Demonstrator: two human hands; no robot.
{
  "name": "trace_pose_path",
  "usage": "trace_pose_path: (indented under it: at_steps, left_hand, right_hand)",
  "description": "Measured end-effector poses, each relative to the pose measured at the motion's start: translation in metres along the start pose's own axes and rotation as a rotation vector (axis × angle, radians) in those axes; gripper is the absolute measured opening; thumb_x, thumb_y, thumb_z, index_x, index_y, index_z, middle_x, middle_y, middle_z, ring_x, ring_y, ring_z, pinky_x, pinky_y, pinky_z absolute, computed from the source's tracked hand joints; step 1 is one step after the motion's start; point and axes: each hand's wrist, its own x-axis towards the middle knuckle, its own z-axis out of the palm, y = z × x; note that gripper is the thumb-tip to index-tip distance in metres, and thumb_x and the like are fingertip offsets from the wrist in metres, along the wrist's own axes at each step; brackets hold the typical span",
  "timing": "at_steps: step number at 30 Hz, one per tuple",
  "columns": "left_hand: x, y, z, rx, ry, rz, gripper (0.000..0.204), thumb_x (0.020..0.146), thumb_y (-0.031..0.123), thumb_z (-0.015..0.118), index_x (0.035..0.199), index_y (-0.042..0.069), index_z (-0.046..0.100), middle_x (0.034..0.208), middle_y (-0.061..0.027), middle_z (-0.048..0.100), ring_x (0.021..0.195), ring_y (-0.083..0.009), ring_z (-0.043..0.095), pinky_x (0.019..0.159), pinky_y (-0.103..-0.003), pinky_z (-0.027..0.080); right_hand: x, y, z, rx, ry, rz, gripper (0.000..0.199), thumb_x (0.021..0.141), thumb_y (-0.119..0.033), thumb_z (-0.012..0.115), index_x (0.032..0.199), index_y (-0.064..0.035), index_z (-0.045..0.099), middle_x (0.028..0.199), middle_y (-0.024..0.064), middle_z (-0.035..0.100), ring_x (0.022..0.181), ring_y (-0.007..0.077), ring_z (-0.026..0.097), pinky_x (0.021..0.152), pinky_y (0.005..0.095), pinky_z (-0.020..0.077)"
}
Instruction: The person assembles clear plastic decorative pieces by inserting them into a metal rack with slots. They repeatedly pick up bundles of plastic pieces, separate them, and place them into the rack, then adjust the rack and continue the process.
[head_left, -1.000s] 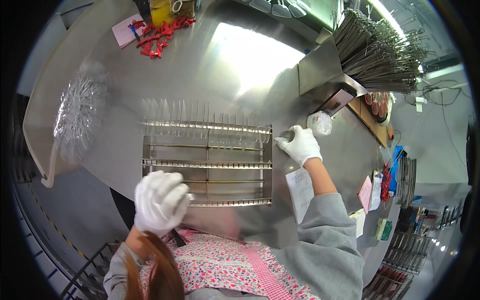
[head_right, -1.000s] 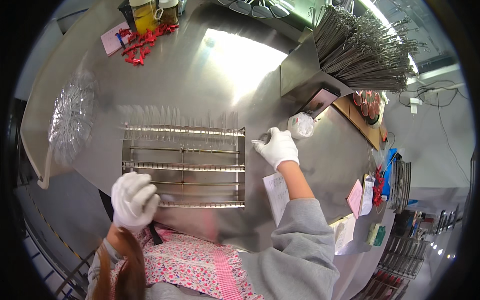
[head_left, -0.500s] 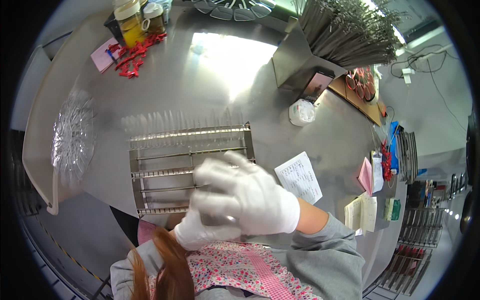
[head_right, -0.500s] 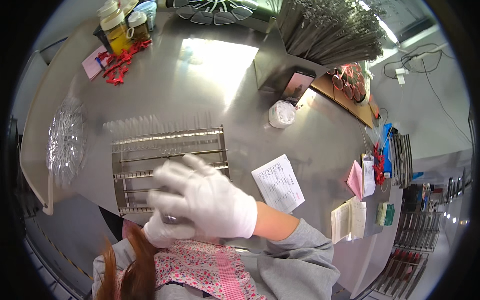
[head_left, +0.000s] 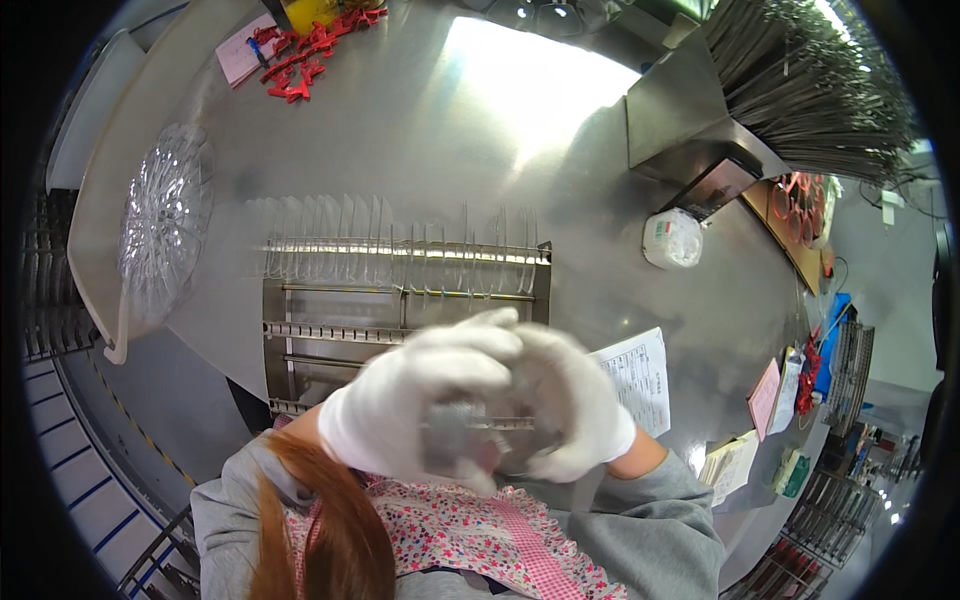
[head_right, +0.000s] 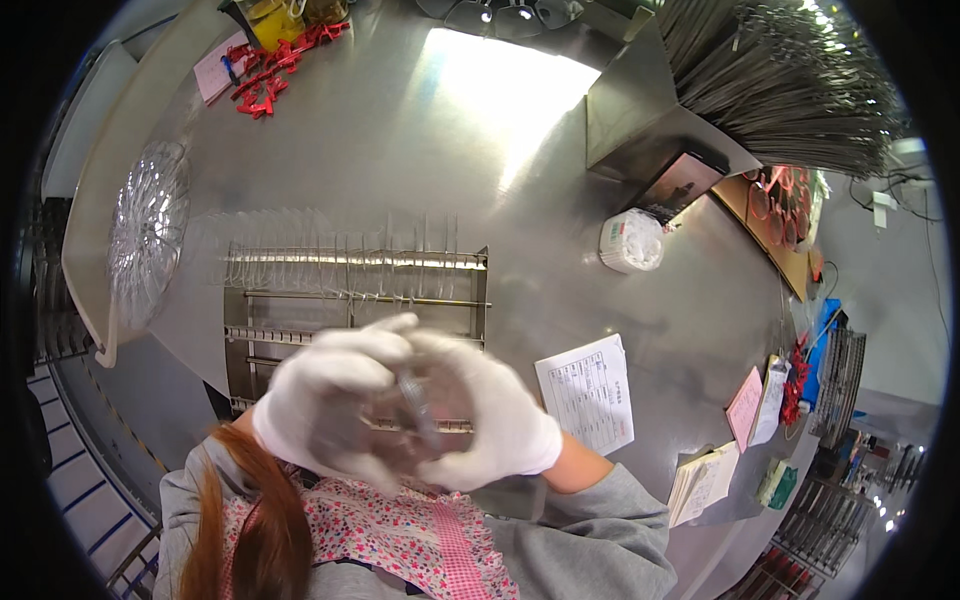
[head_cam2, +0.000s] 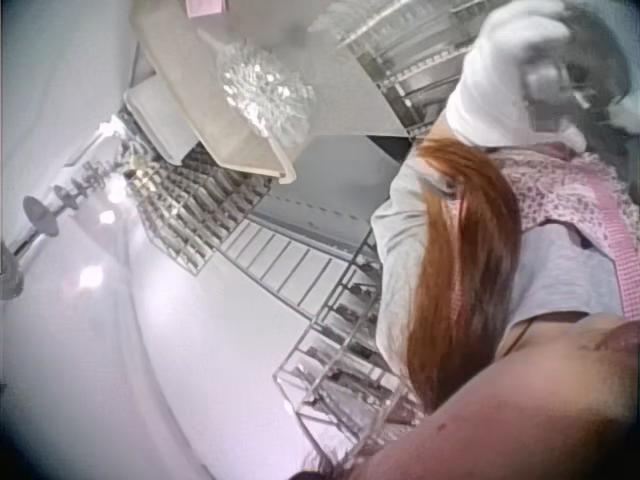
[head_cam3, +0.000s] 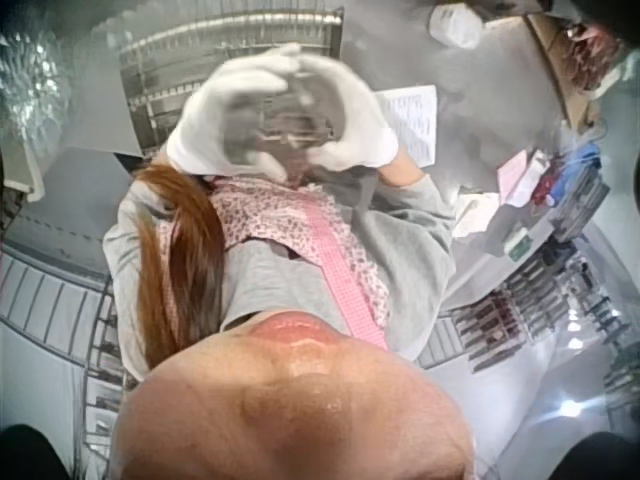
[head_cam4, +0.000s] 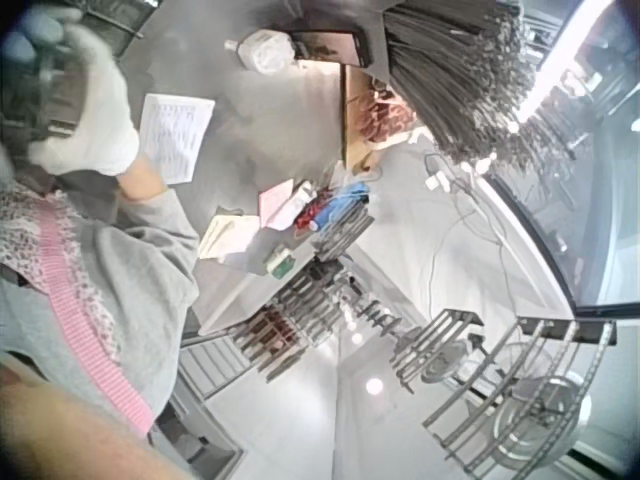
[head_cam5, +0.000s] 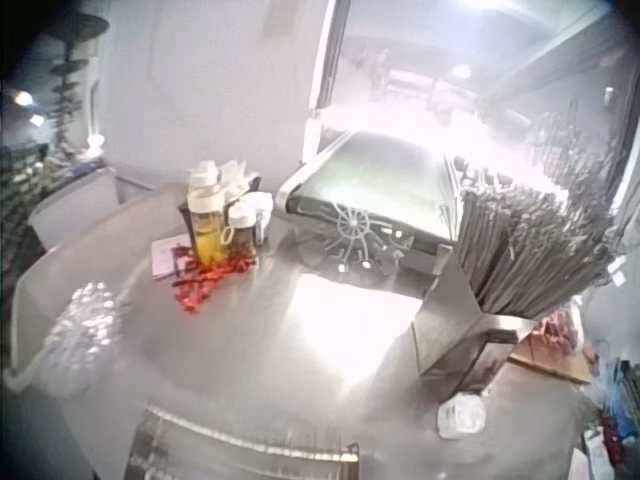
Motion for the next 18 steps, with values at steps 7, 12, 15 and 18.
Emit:
trace_pose_path:
  at_steps: [7,12,15,18]
  left_hand:
    - [0.014,0.022,-0.038,0.934,-0.176,-0.058,0.034,0.062,0.012,0.081,0.081,0.004,0.053,0.107,-0.0171,0.058,0.111,-0.0437,0.061,0.097,-0.053,0.052]
    - [-0.024,0.013,-0.041,1.234,-0.431,-0.169,0.028,0.082,0.024,0.073,0.097,0.006,0.057,0.144,-0.0201,0.055,0.142,-0.039,0.047,0.118,-0.053,0.038]
    - [-0.031,0.01,-0.039,1.21,-0.388,-0.218,0.03,0.083,0.026,0.073,0.1,0.007,0.058,0.149,-0.0186,0.053,0.145,-0.0369,0.045,0.121,-0.054,0.033]
    - [-0.018,0.013,-0.036,1.156,-0.328,-0.21,0.028,0.072,0.012,0.071,0.098,0.008,0.06,0.145,-0.0162,0.058,0.145,-0.0369,0.044,0.124,-0.052,0.027]
  right_hand:
    - [0.041,0.024,-0.06,-0.254,0.492,-0.284,0.064,0.074,-0.003,0.081,0.131,-0.0116,0.053,0.127,0.0166,0.063,0.123,0.0364,0.06,0.102,0.0484,0.0538]
    - [0.052,0.017,-0.07,-0.962,0.192,-0.172,0.029,0.073,0.002,0.073,0.098,-0.0101,0.069,0.1,0.0106,0.072,0.121,0.0358,0.062,0.103,0.0426,0.054]
    - [0.052,0.006,-0.07,-1.224,0.033,-0.198,0.03,0.073,0.001,0.074,0.099,-0.0113,0.07,0.102,0.0107,0.071,0.115,0.0343,0.067,0.099,0.0421,0.0568]
    - [0.047,-0.002,-0.073,-1.18,0.055,-0.162,0.032,0.072,0.004,0.075,0.1,-0.0104,0.07,0.106,0.0117,0.071,0.116,0.035,0.067,0.098,0.0414,0.0582]
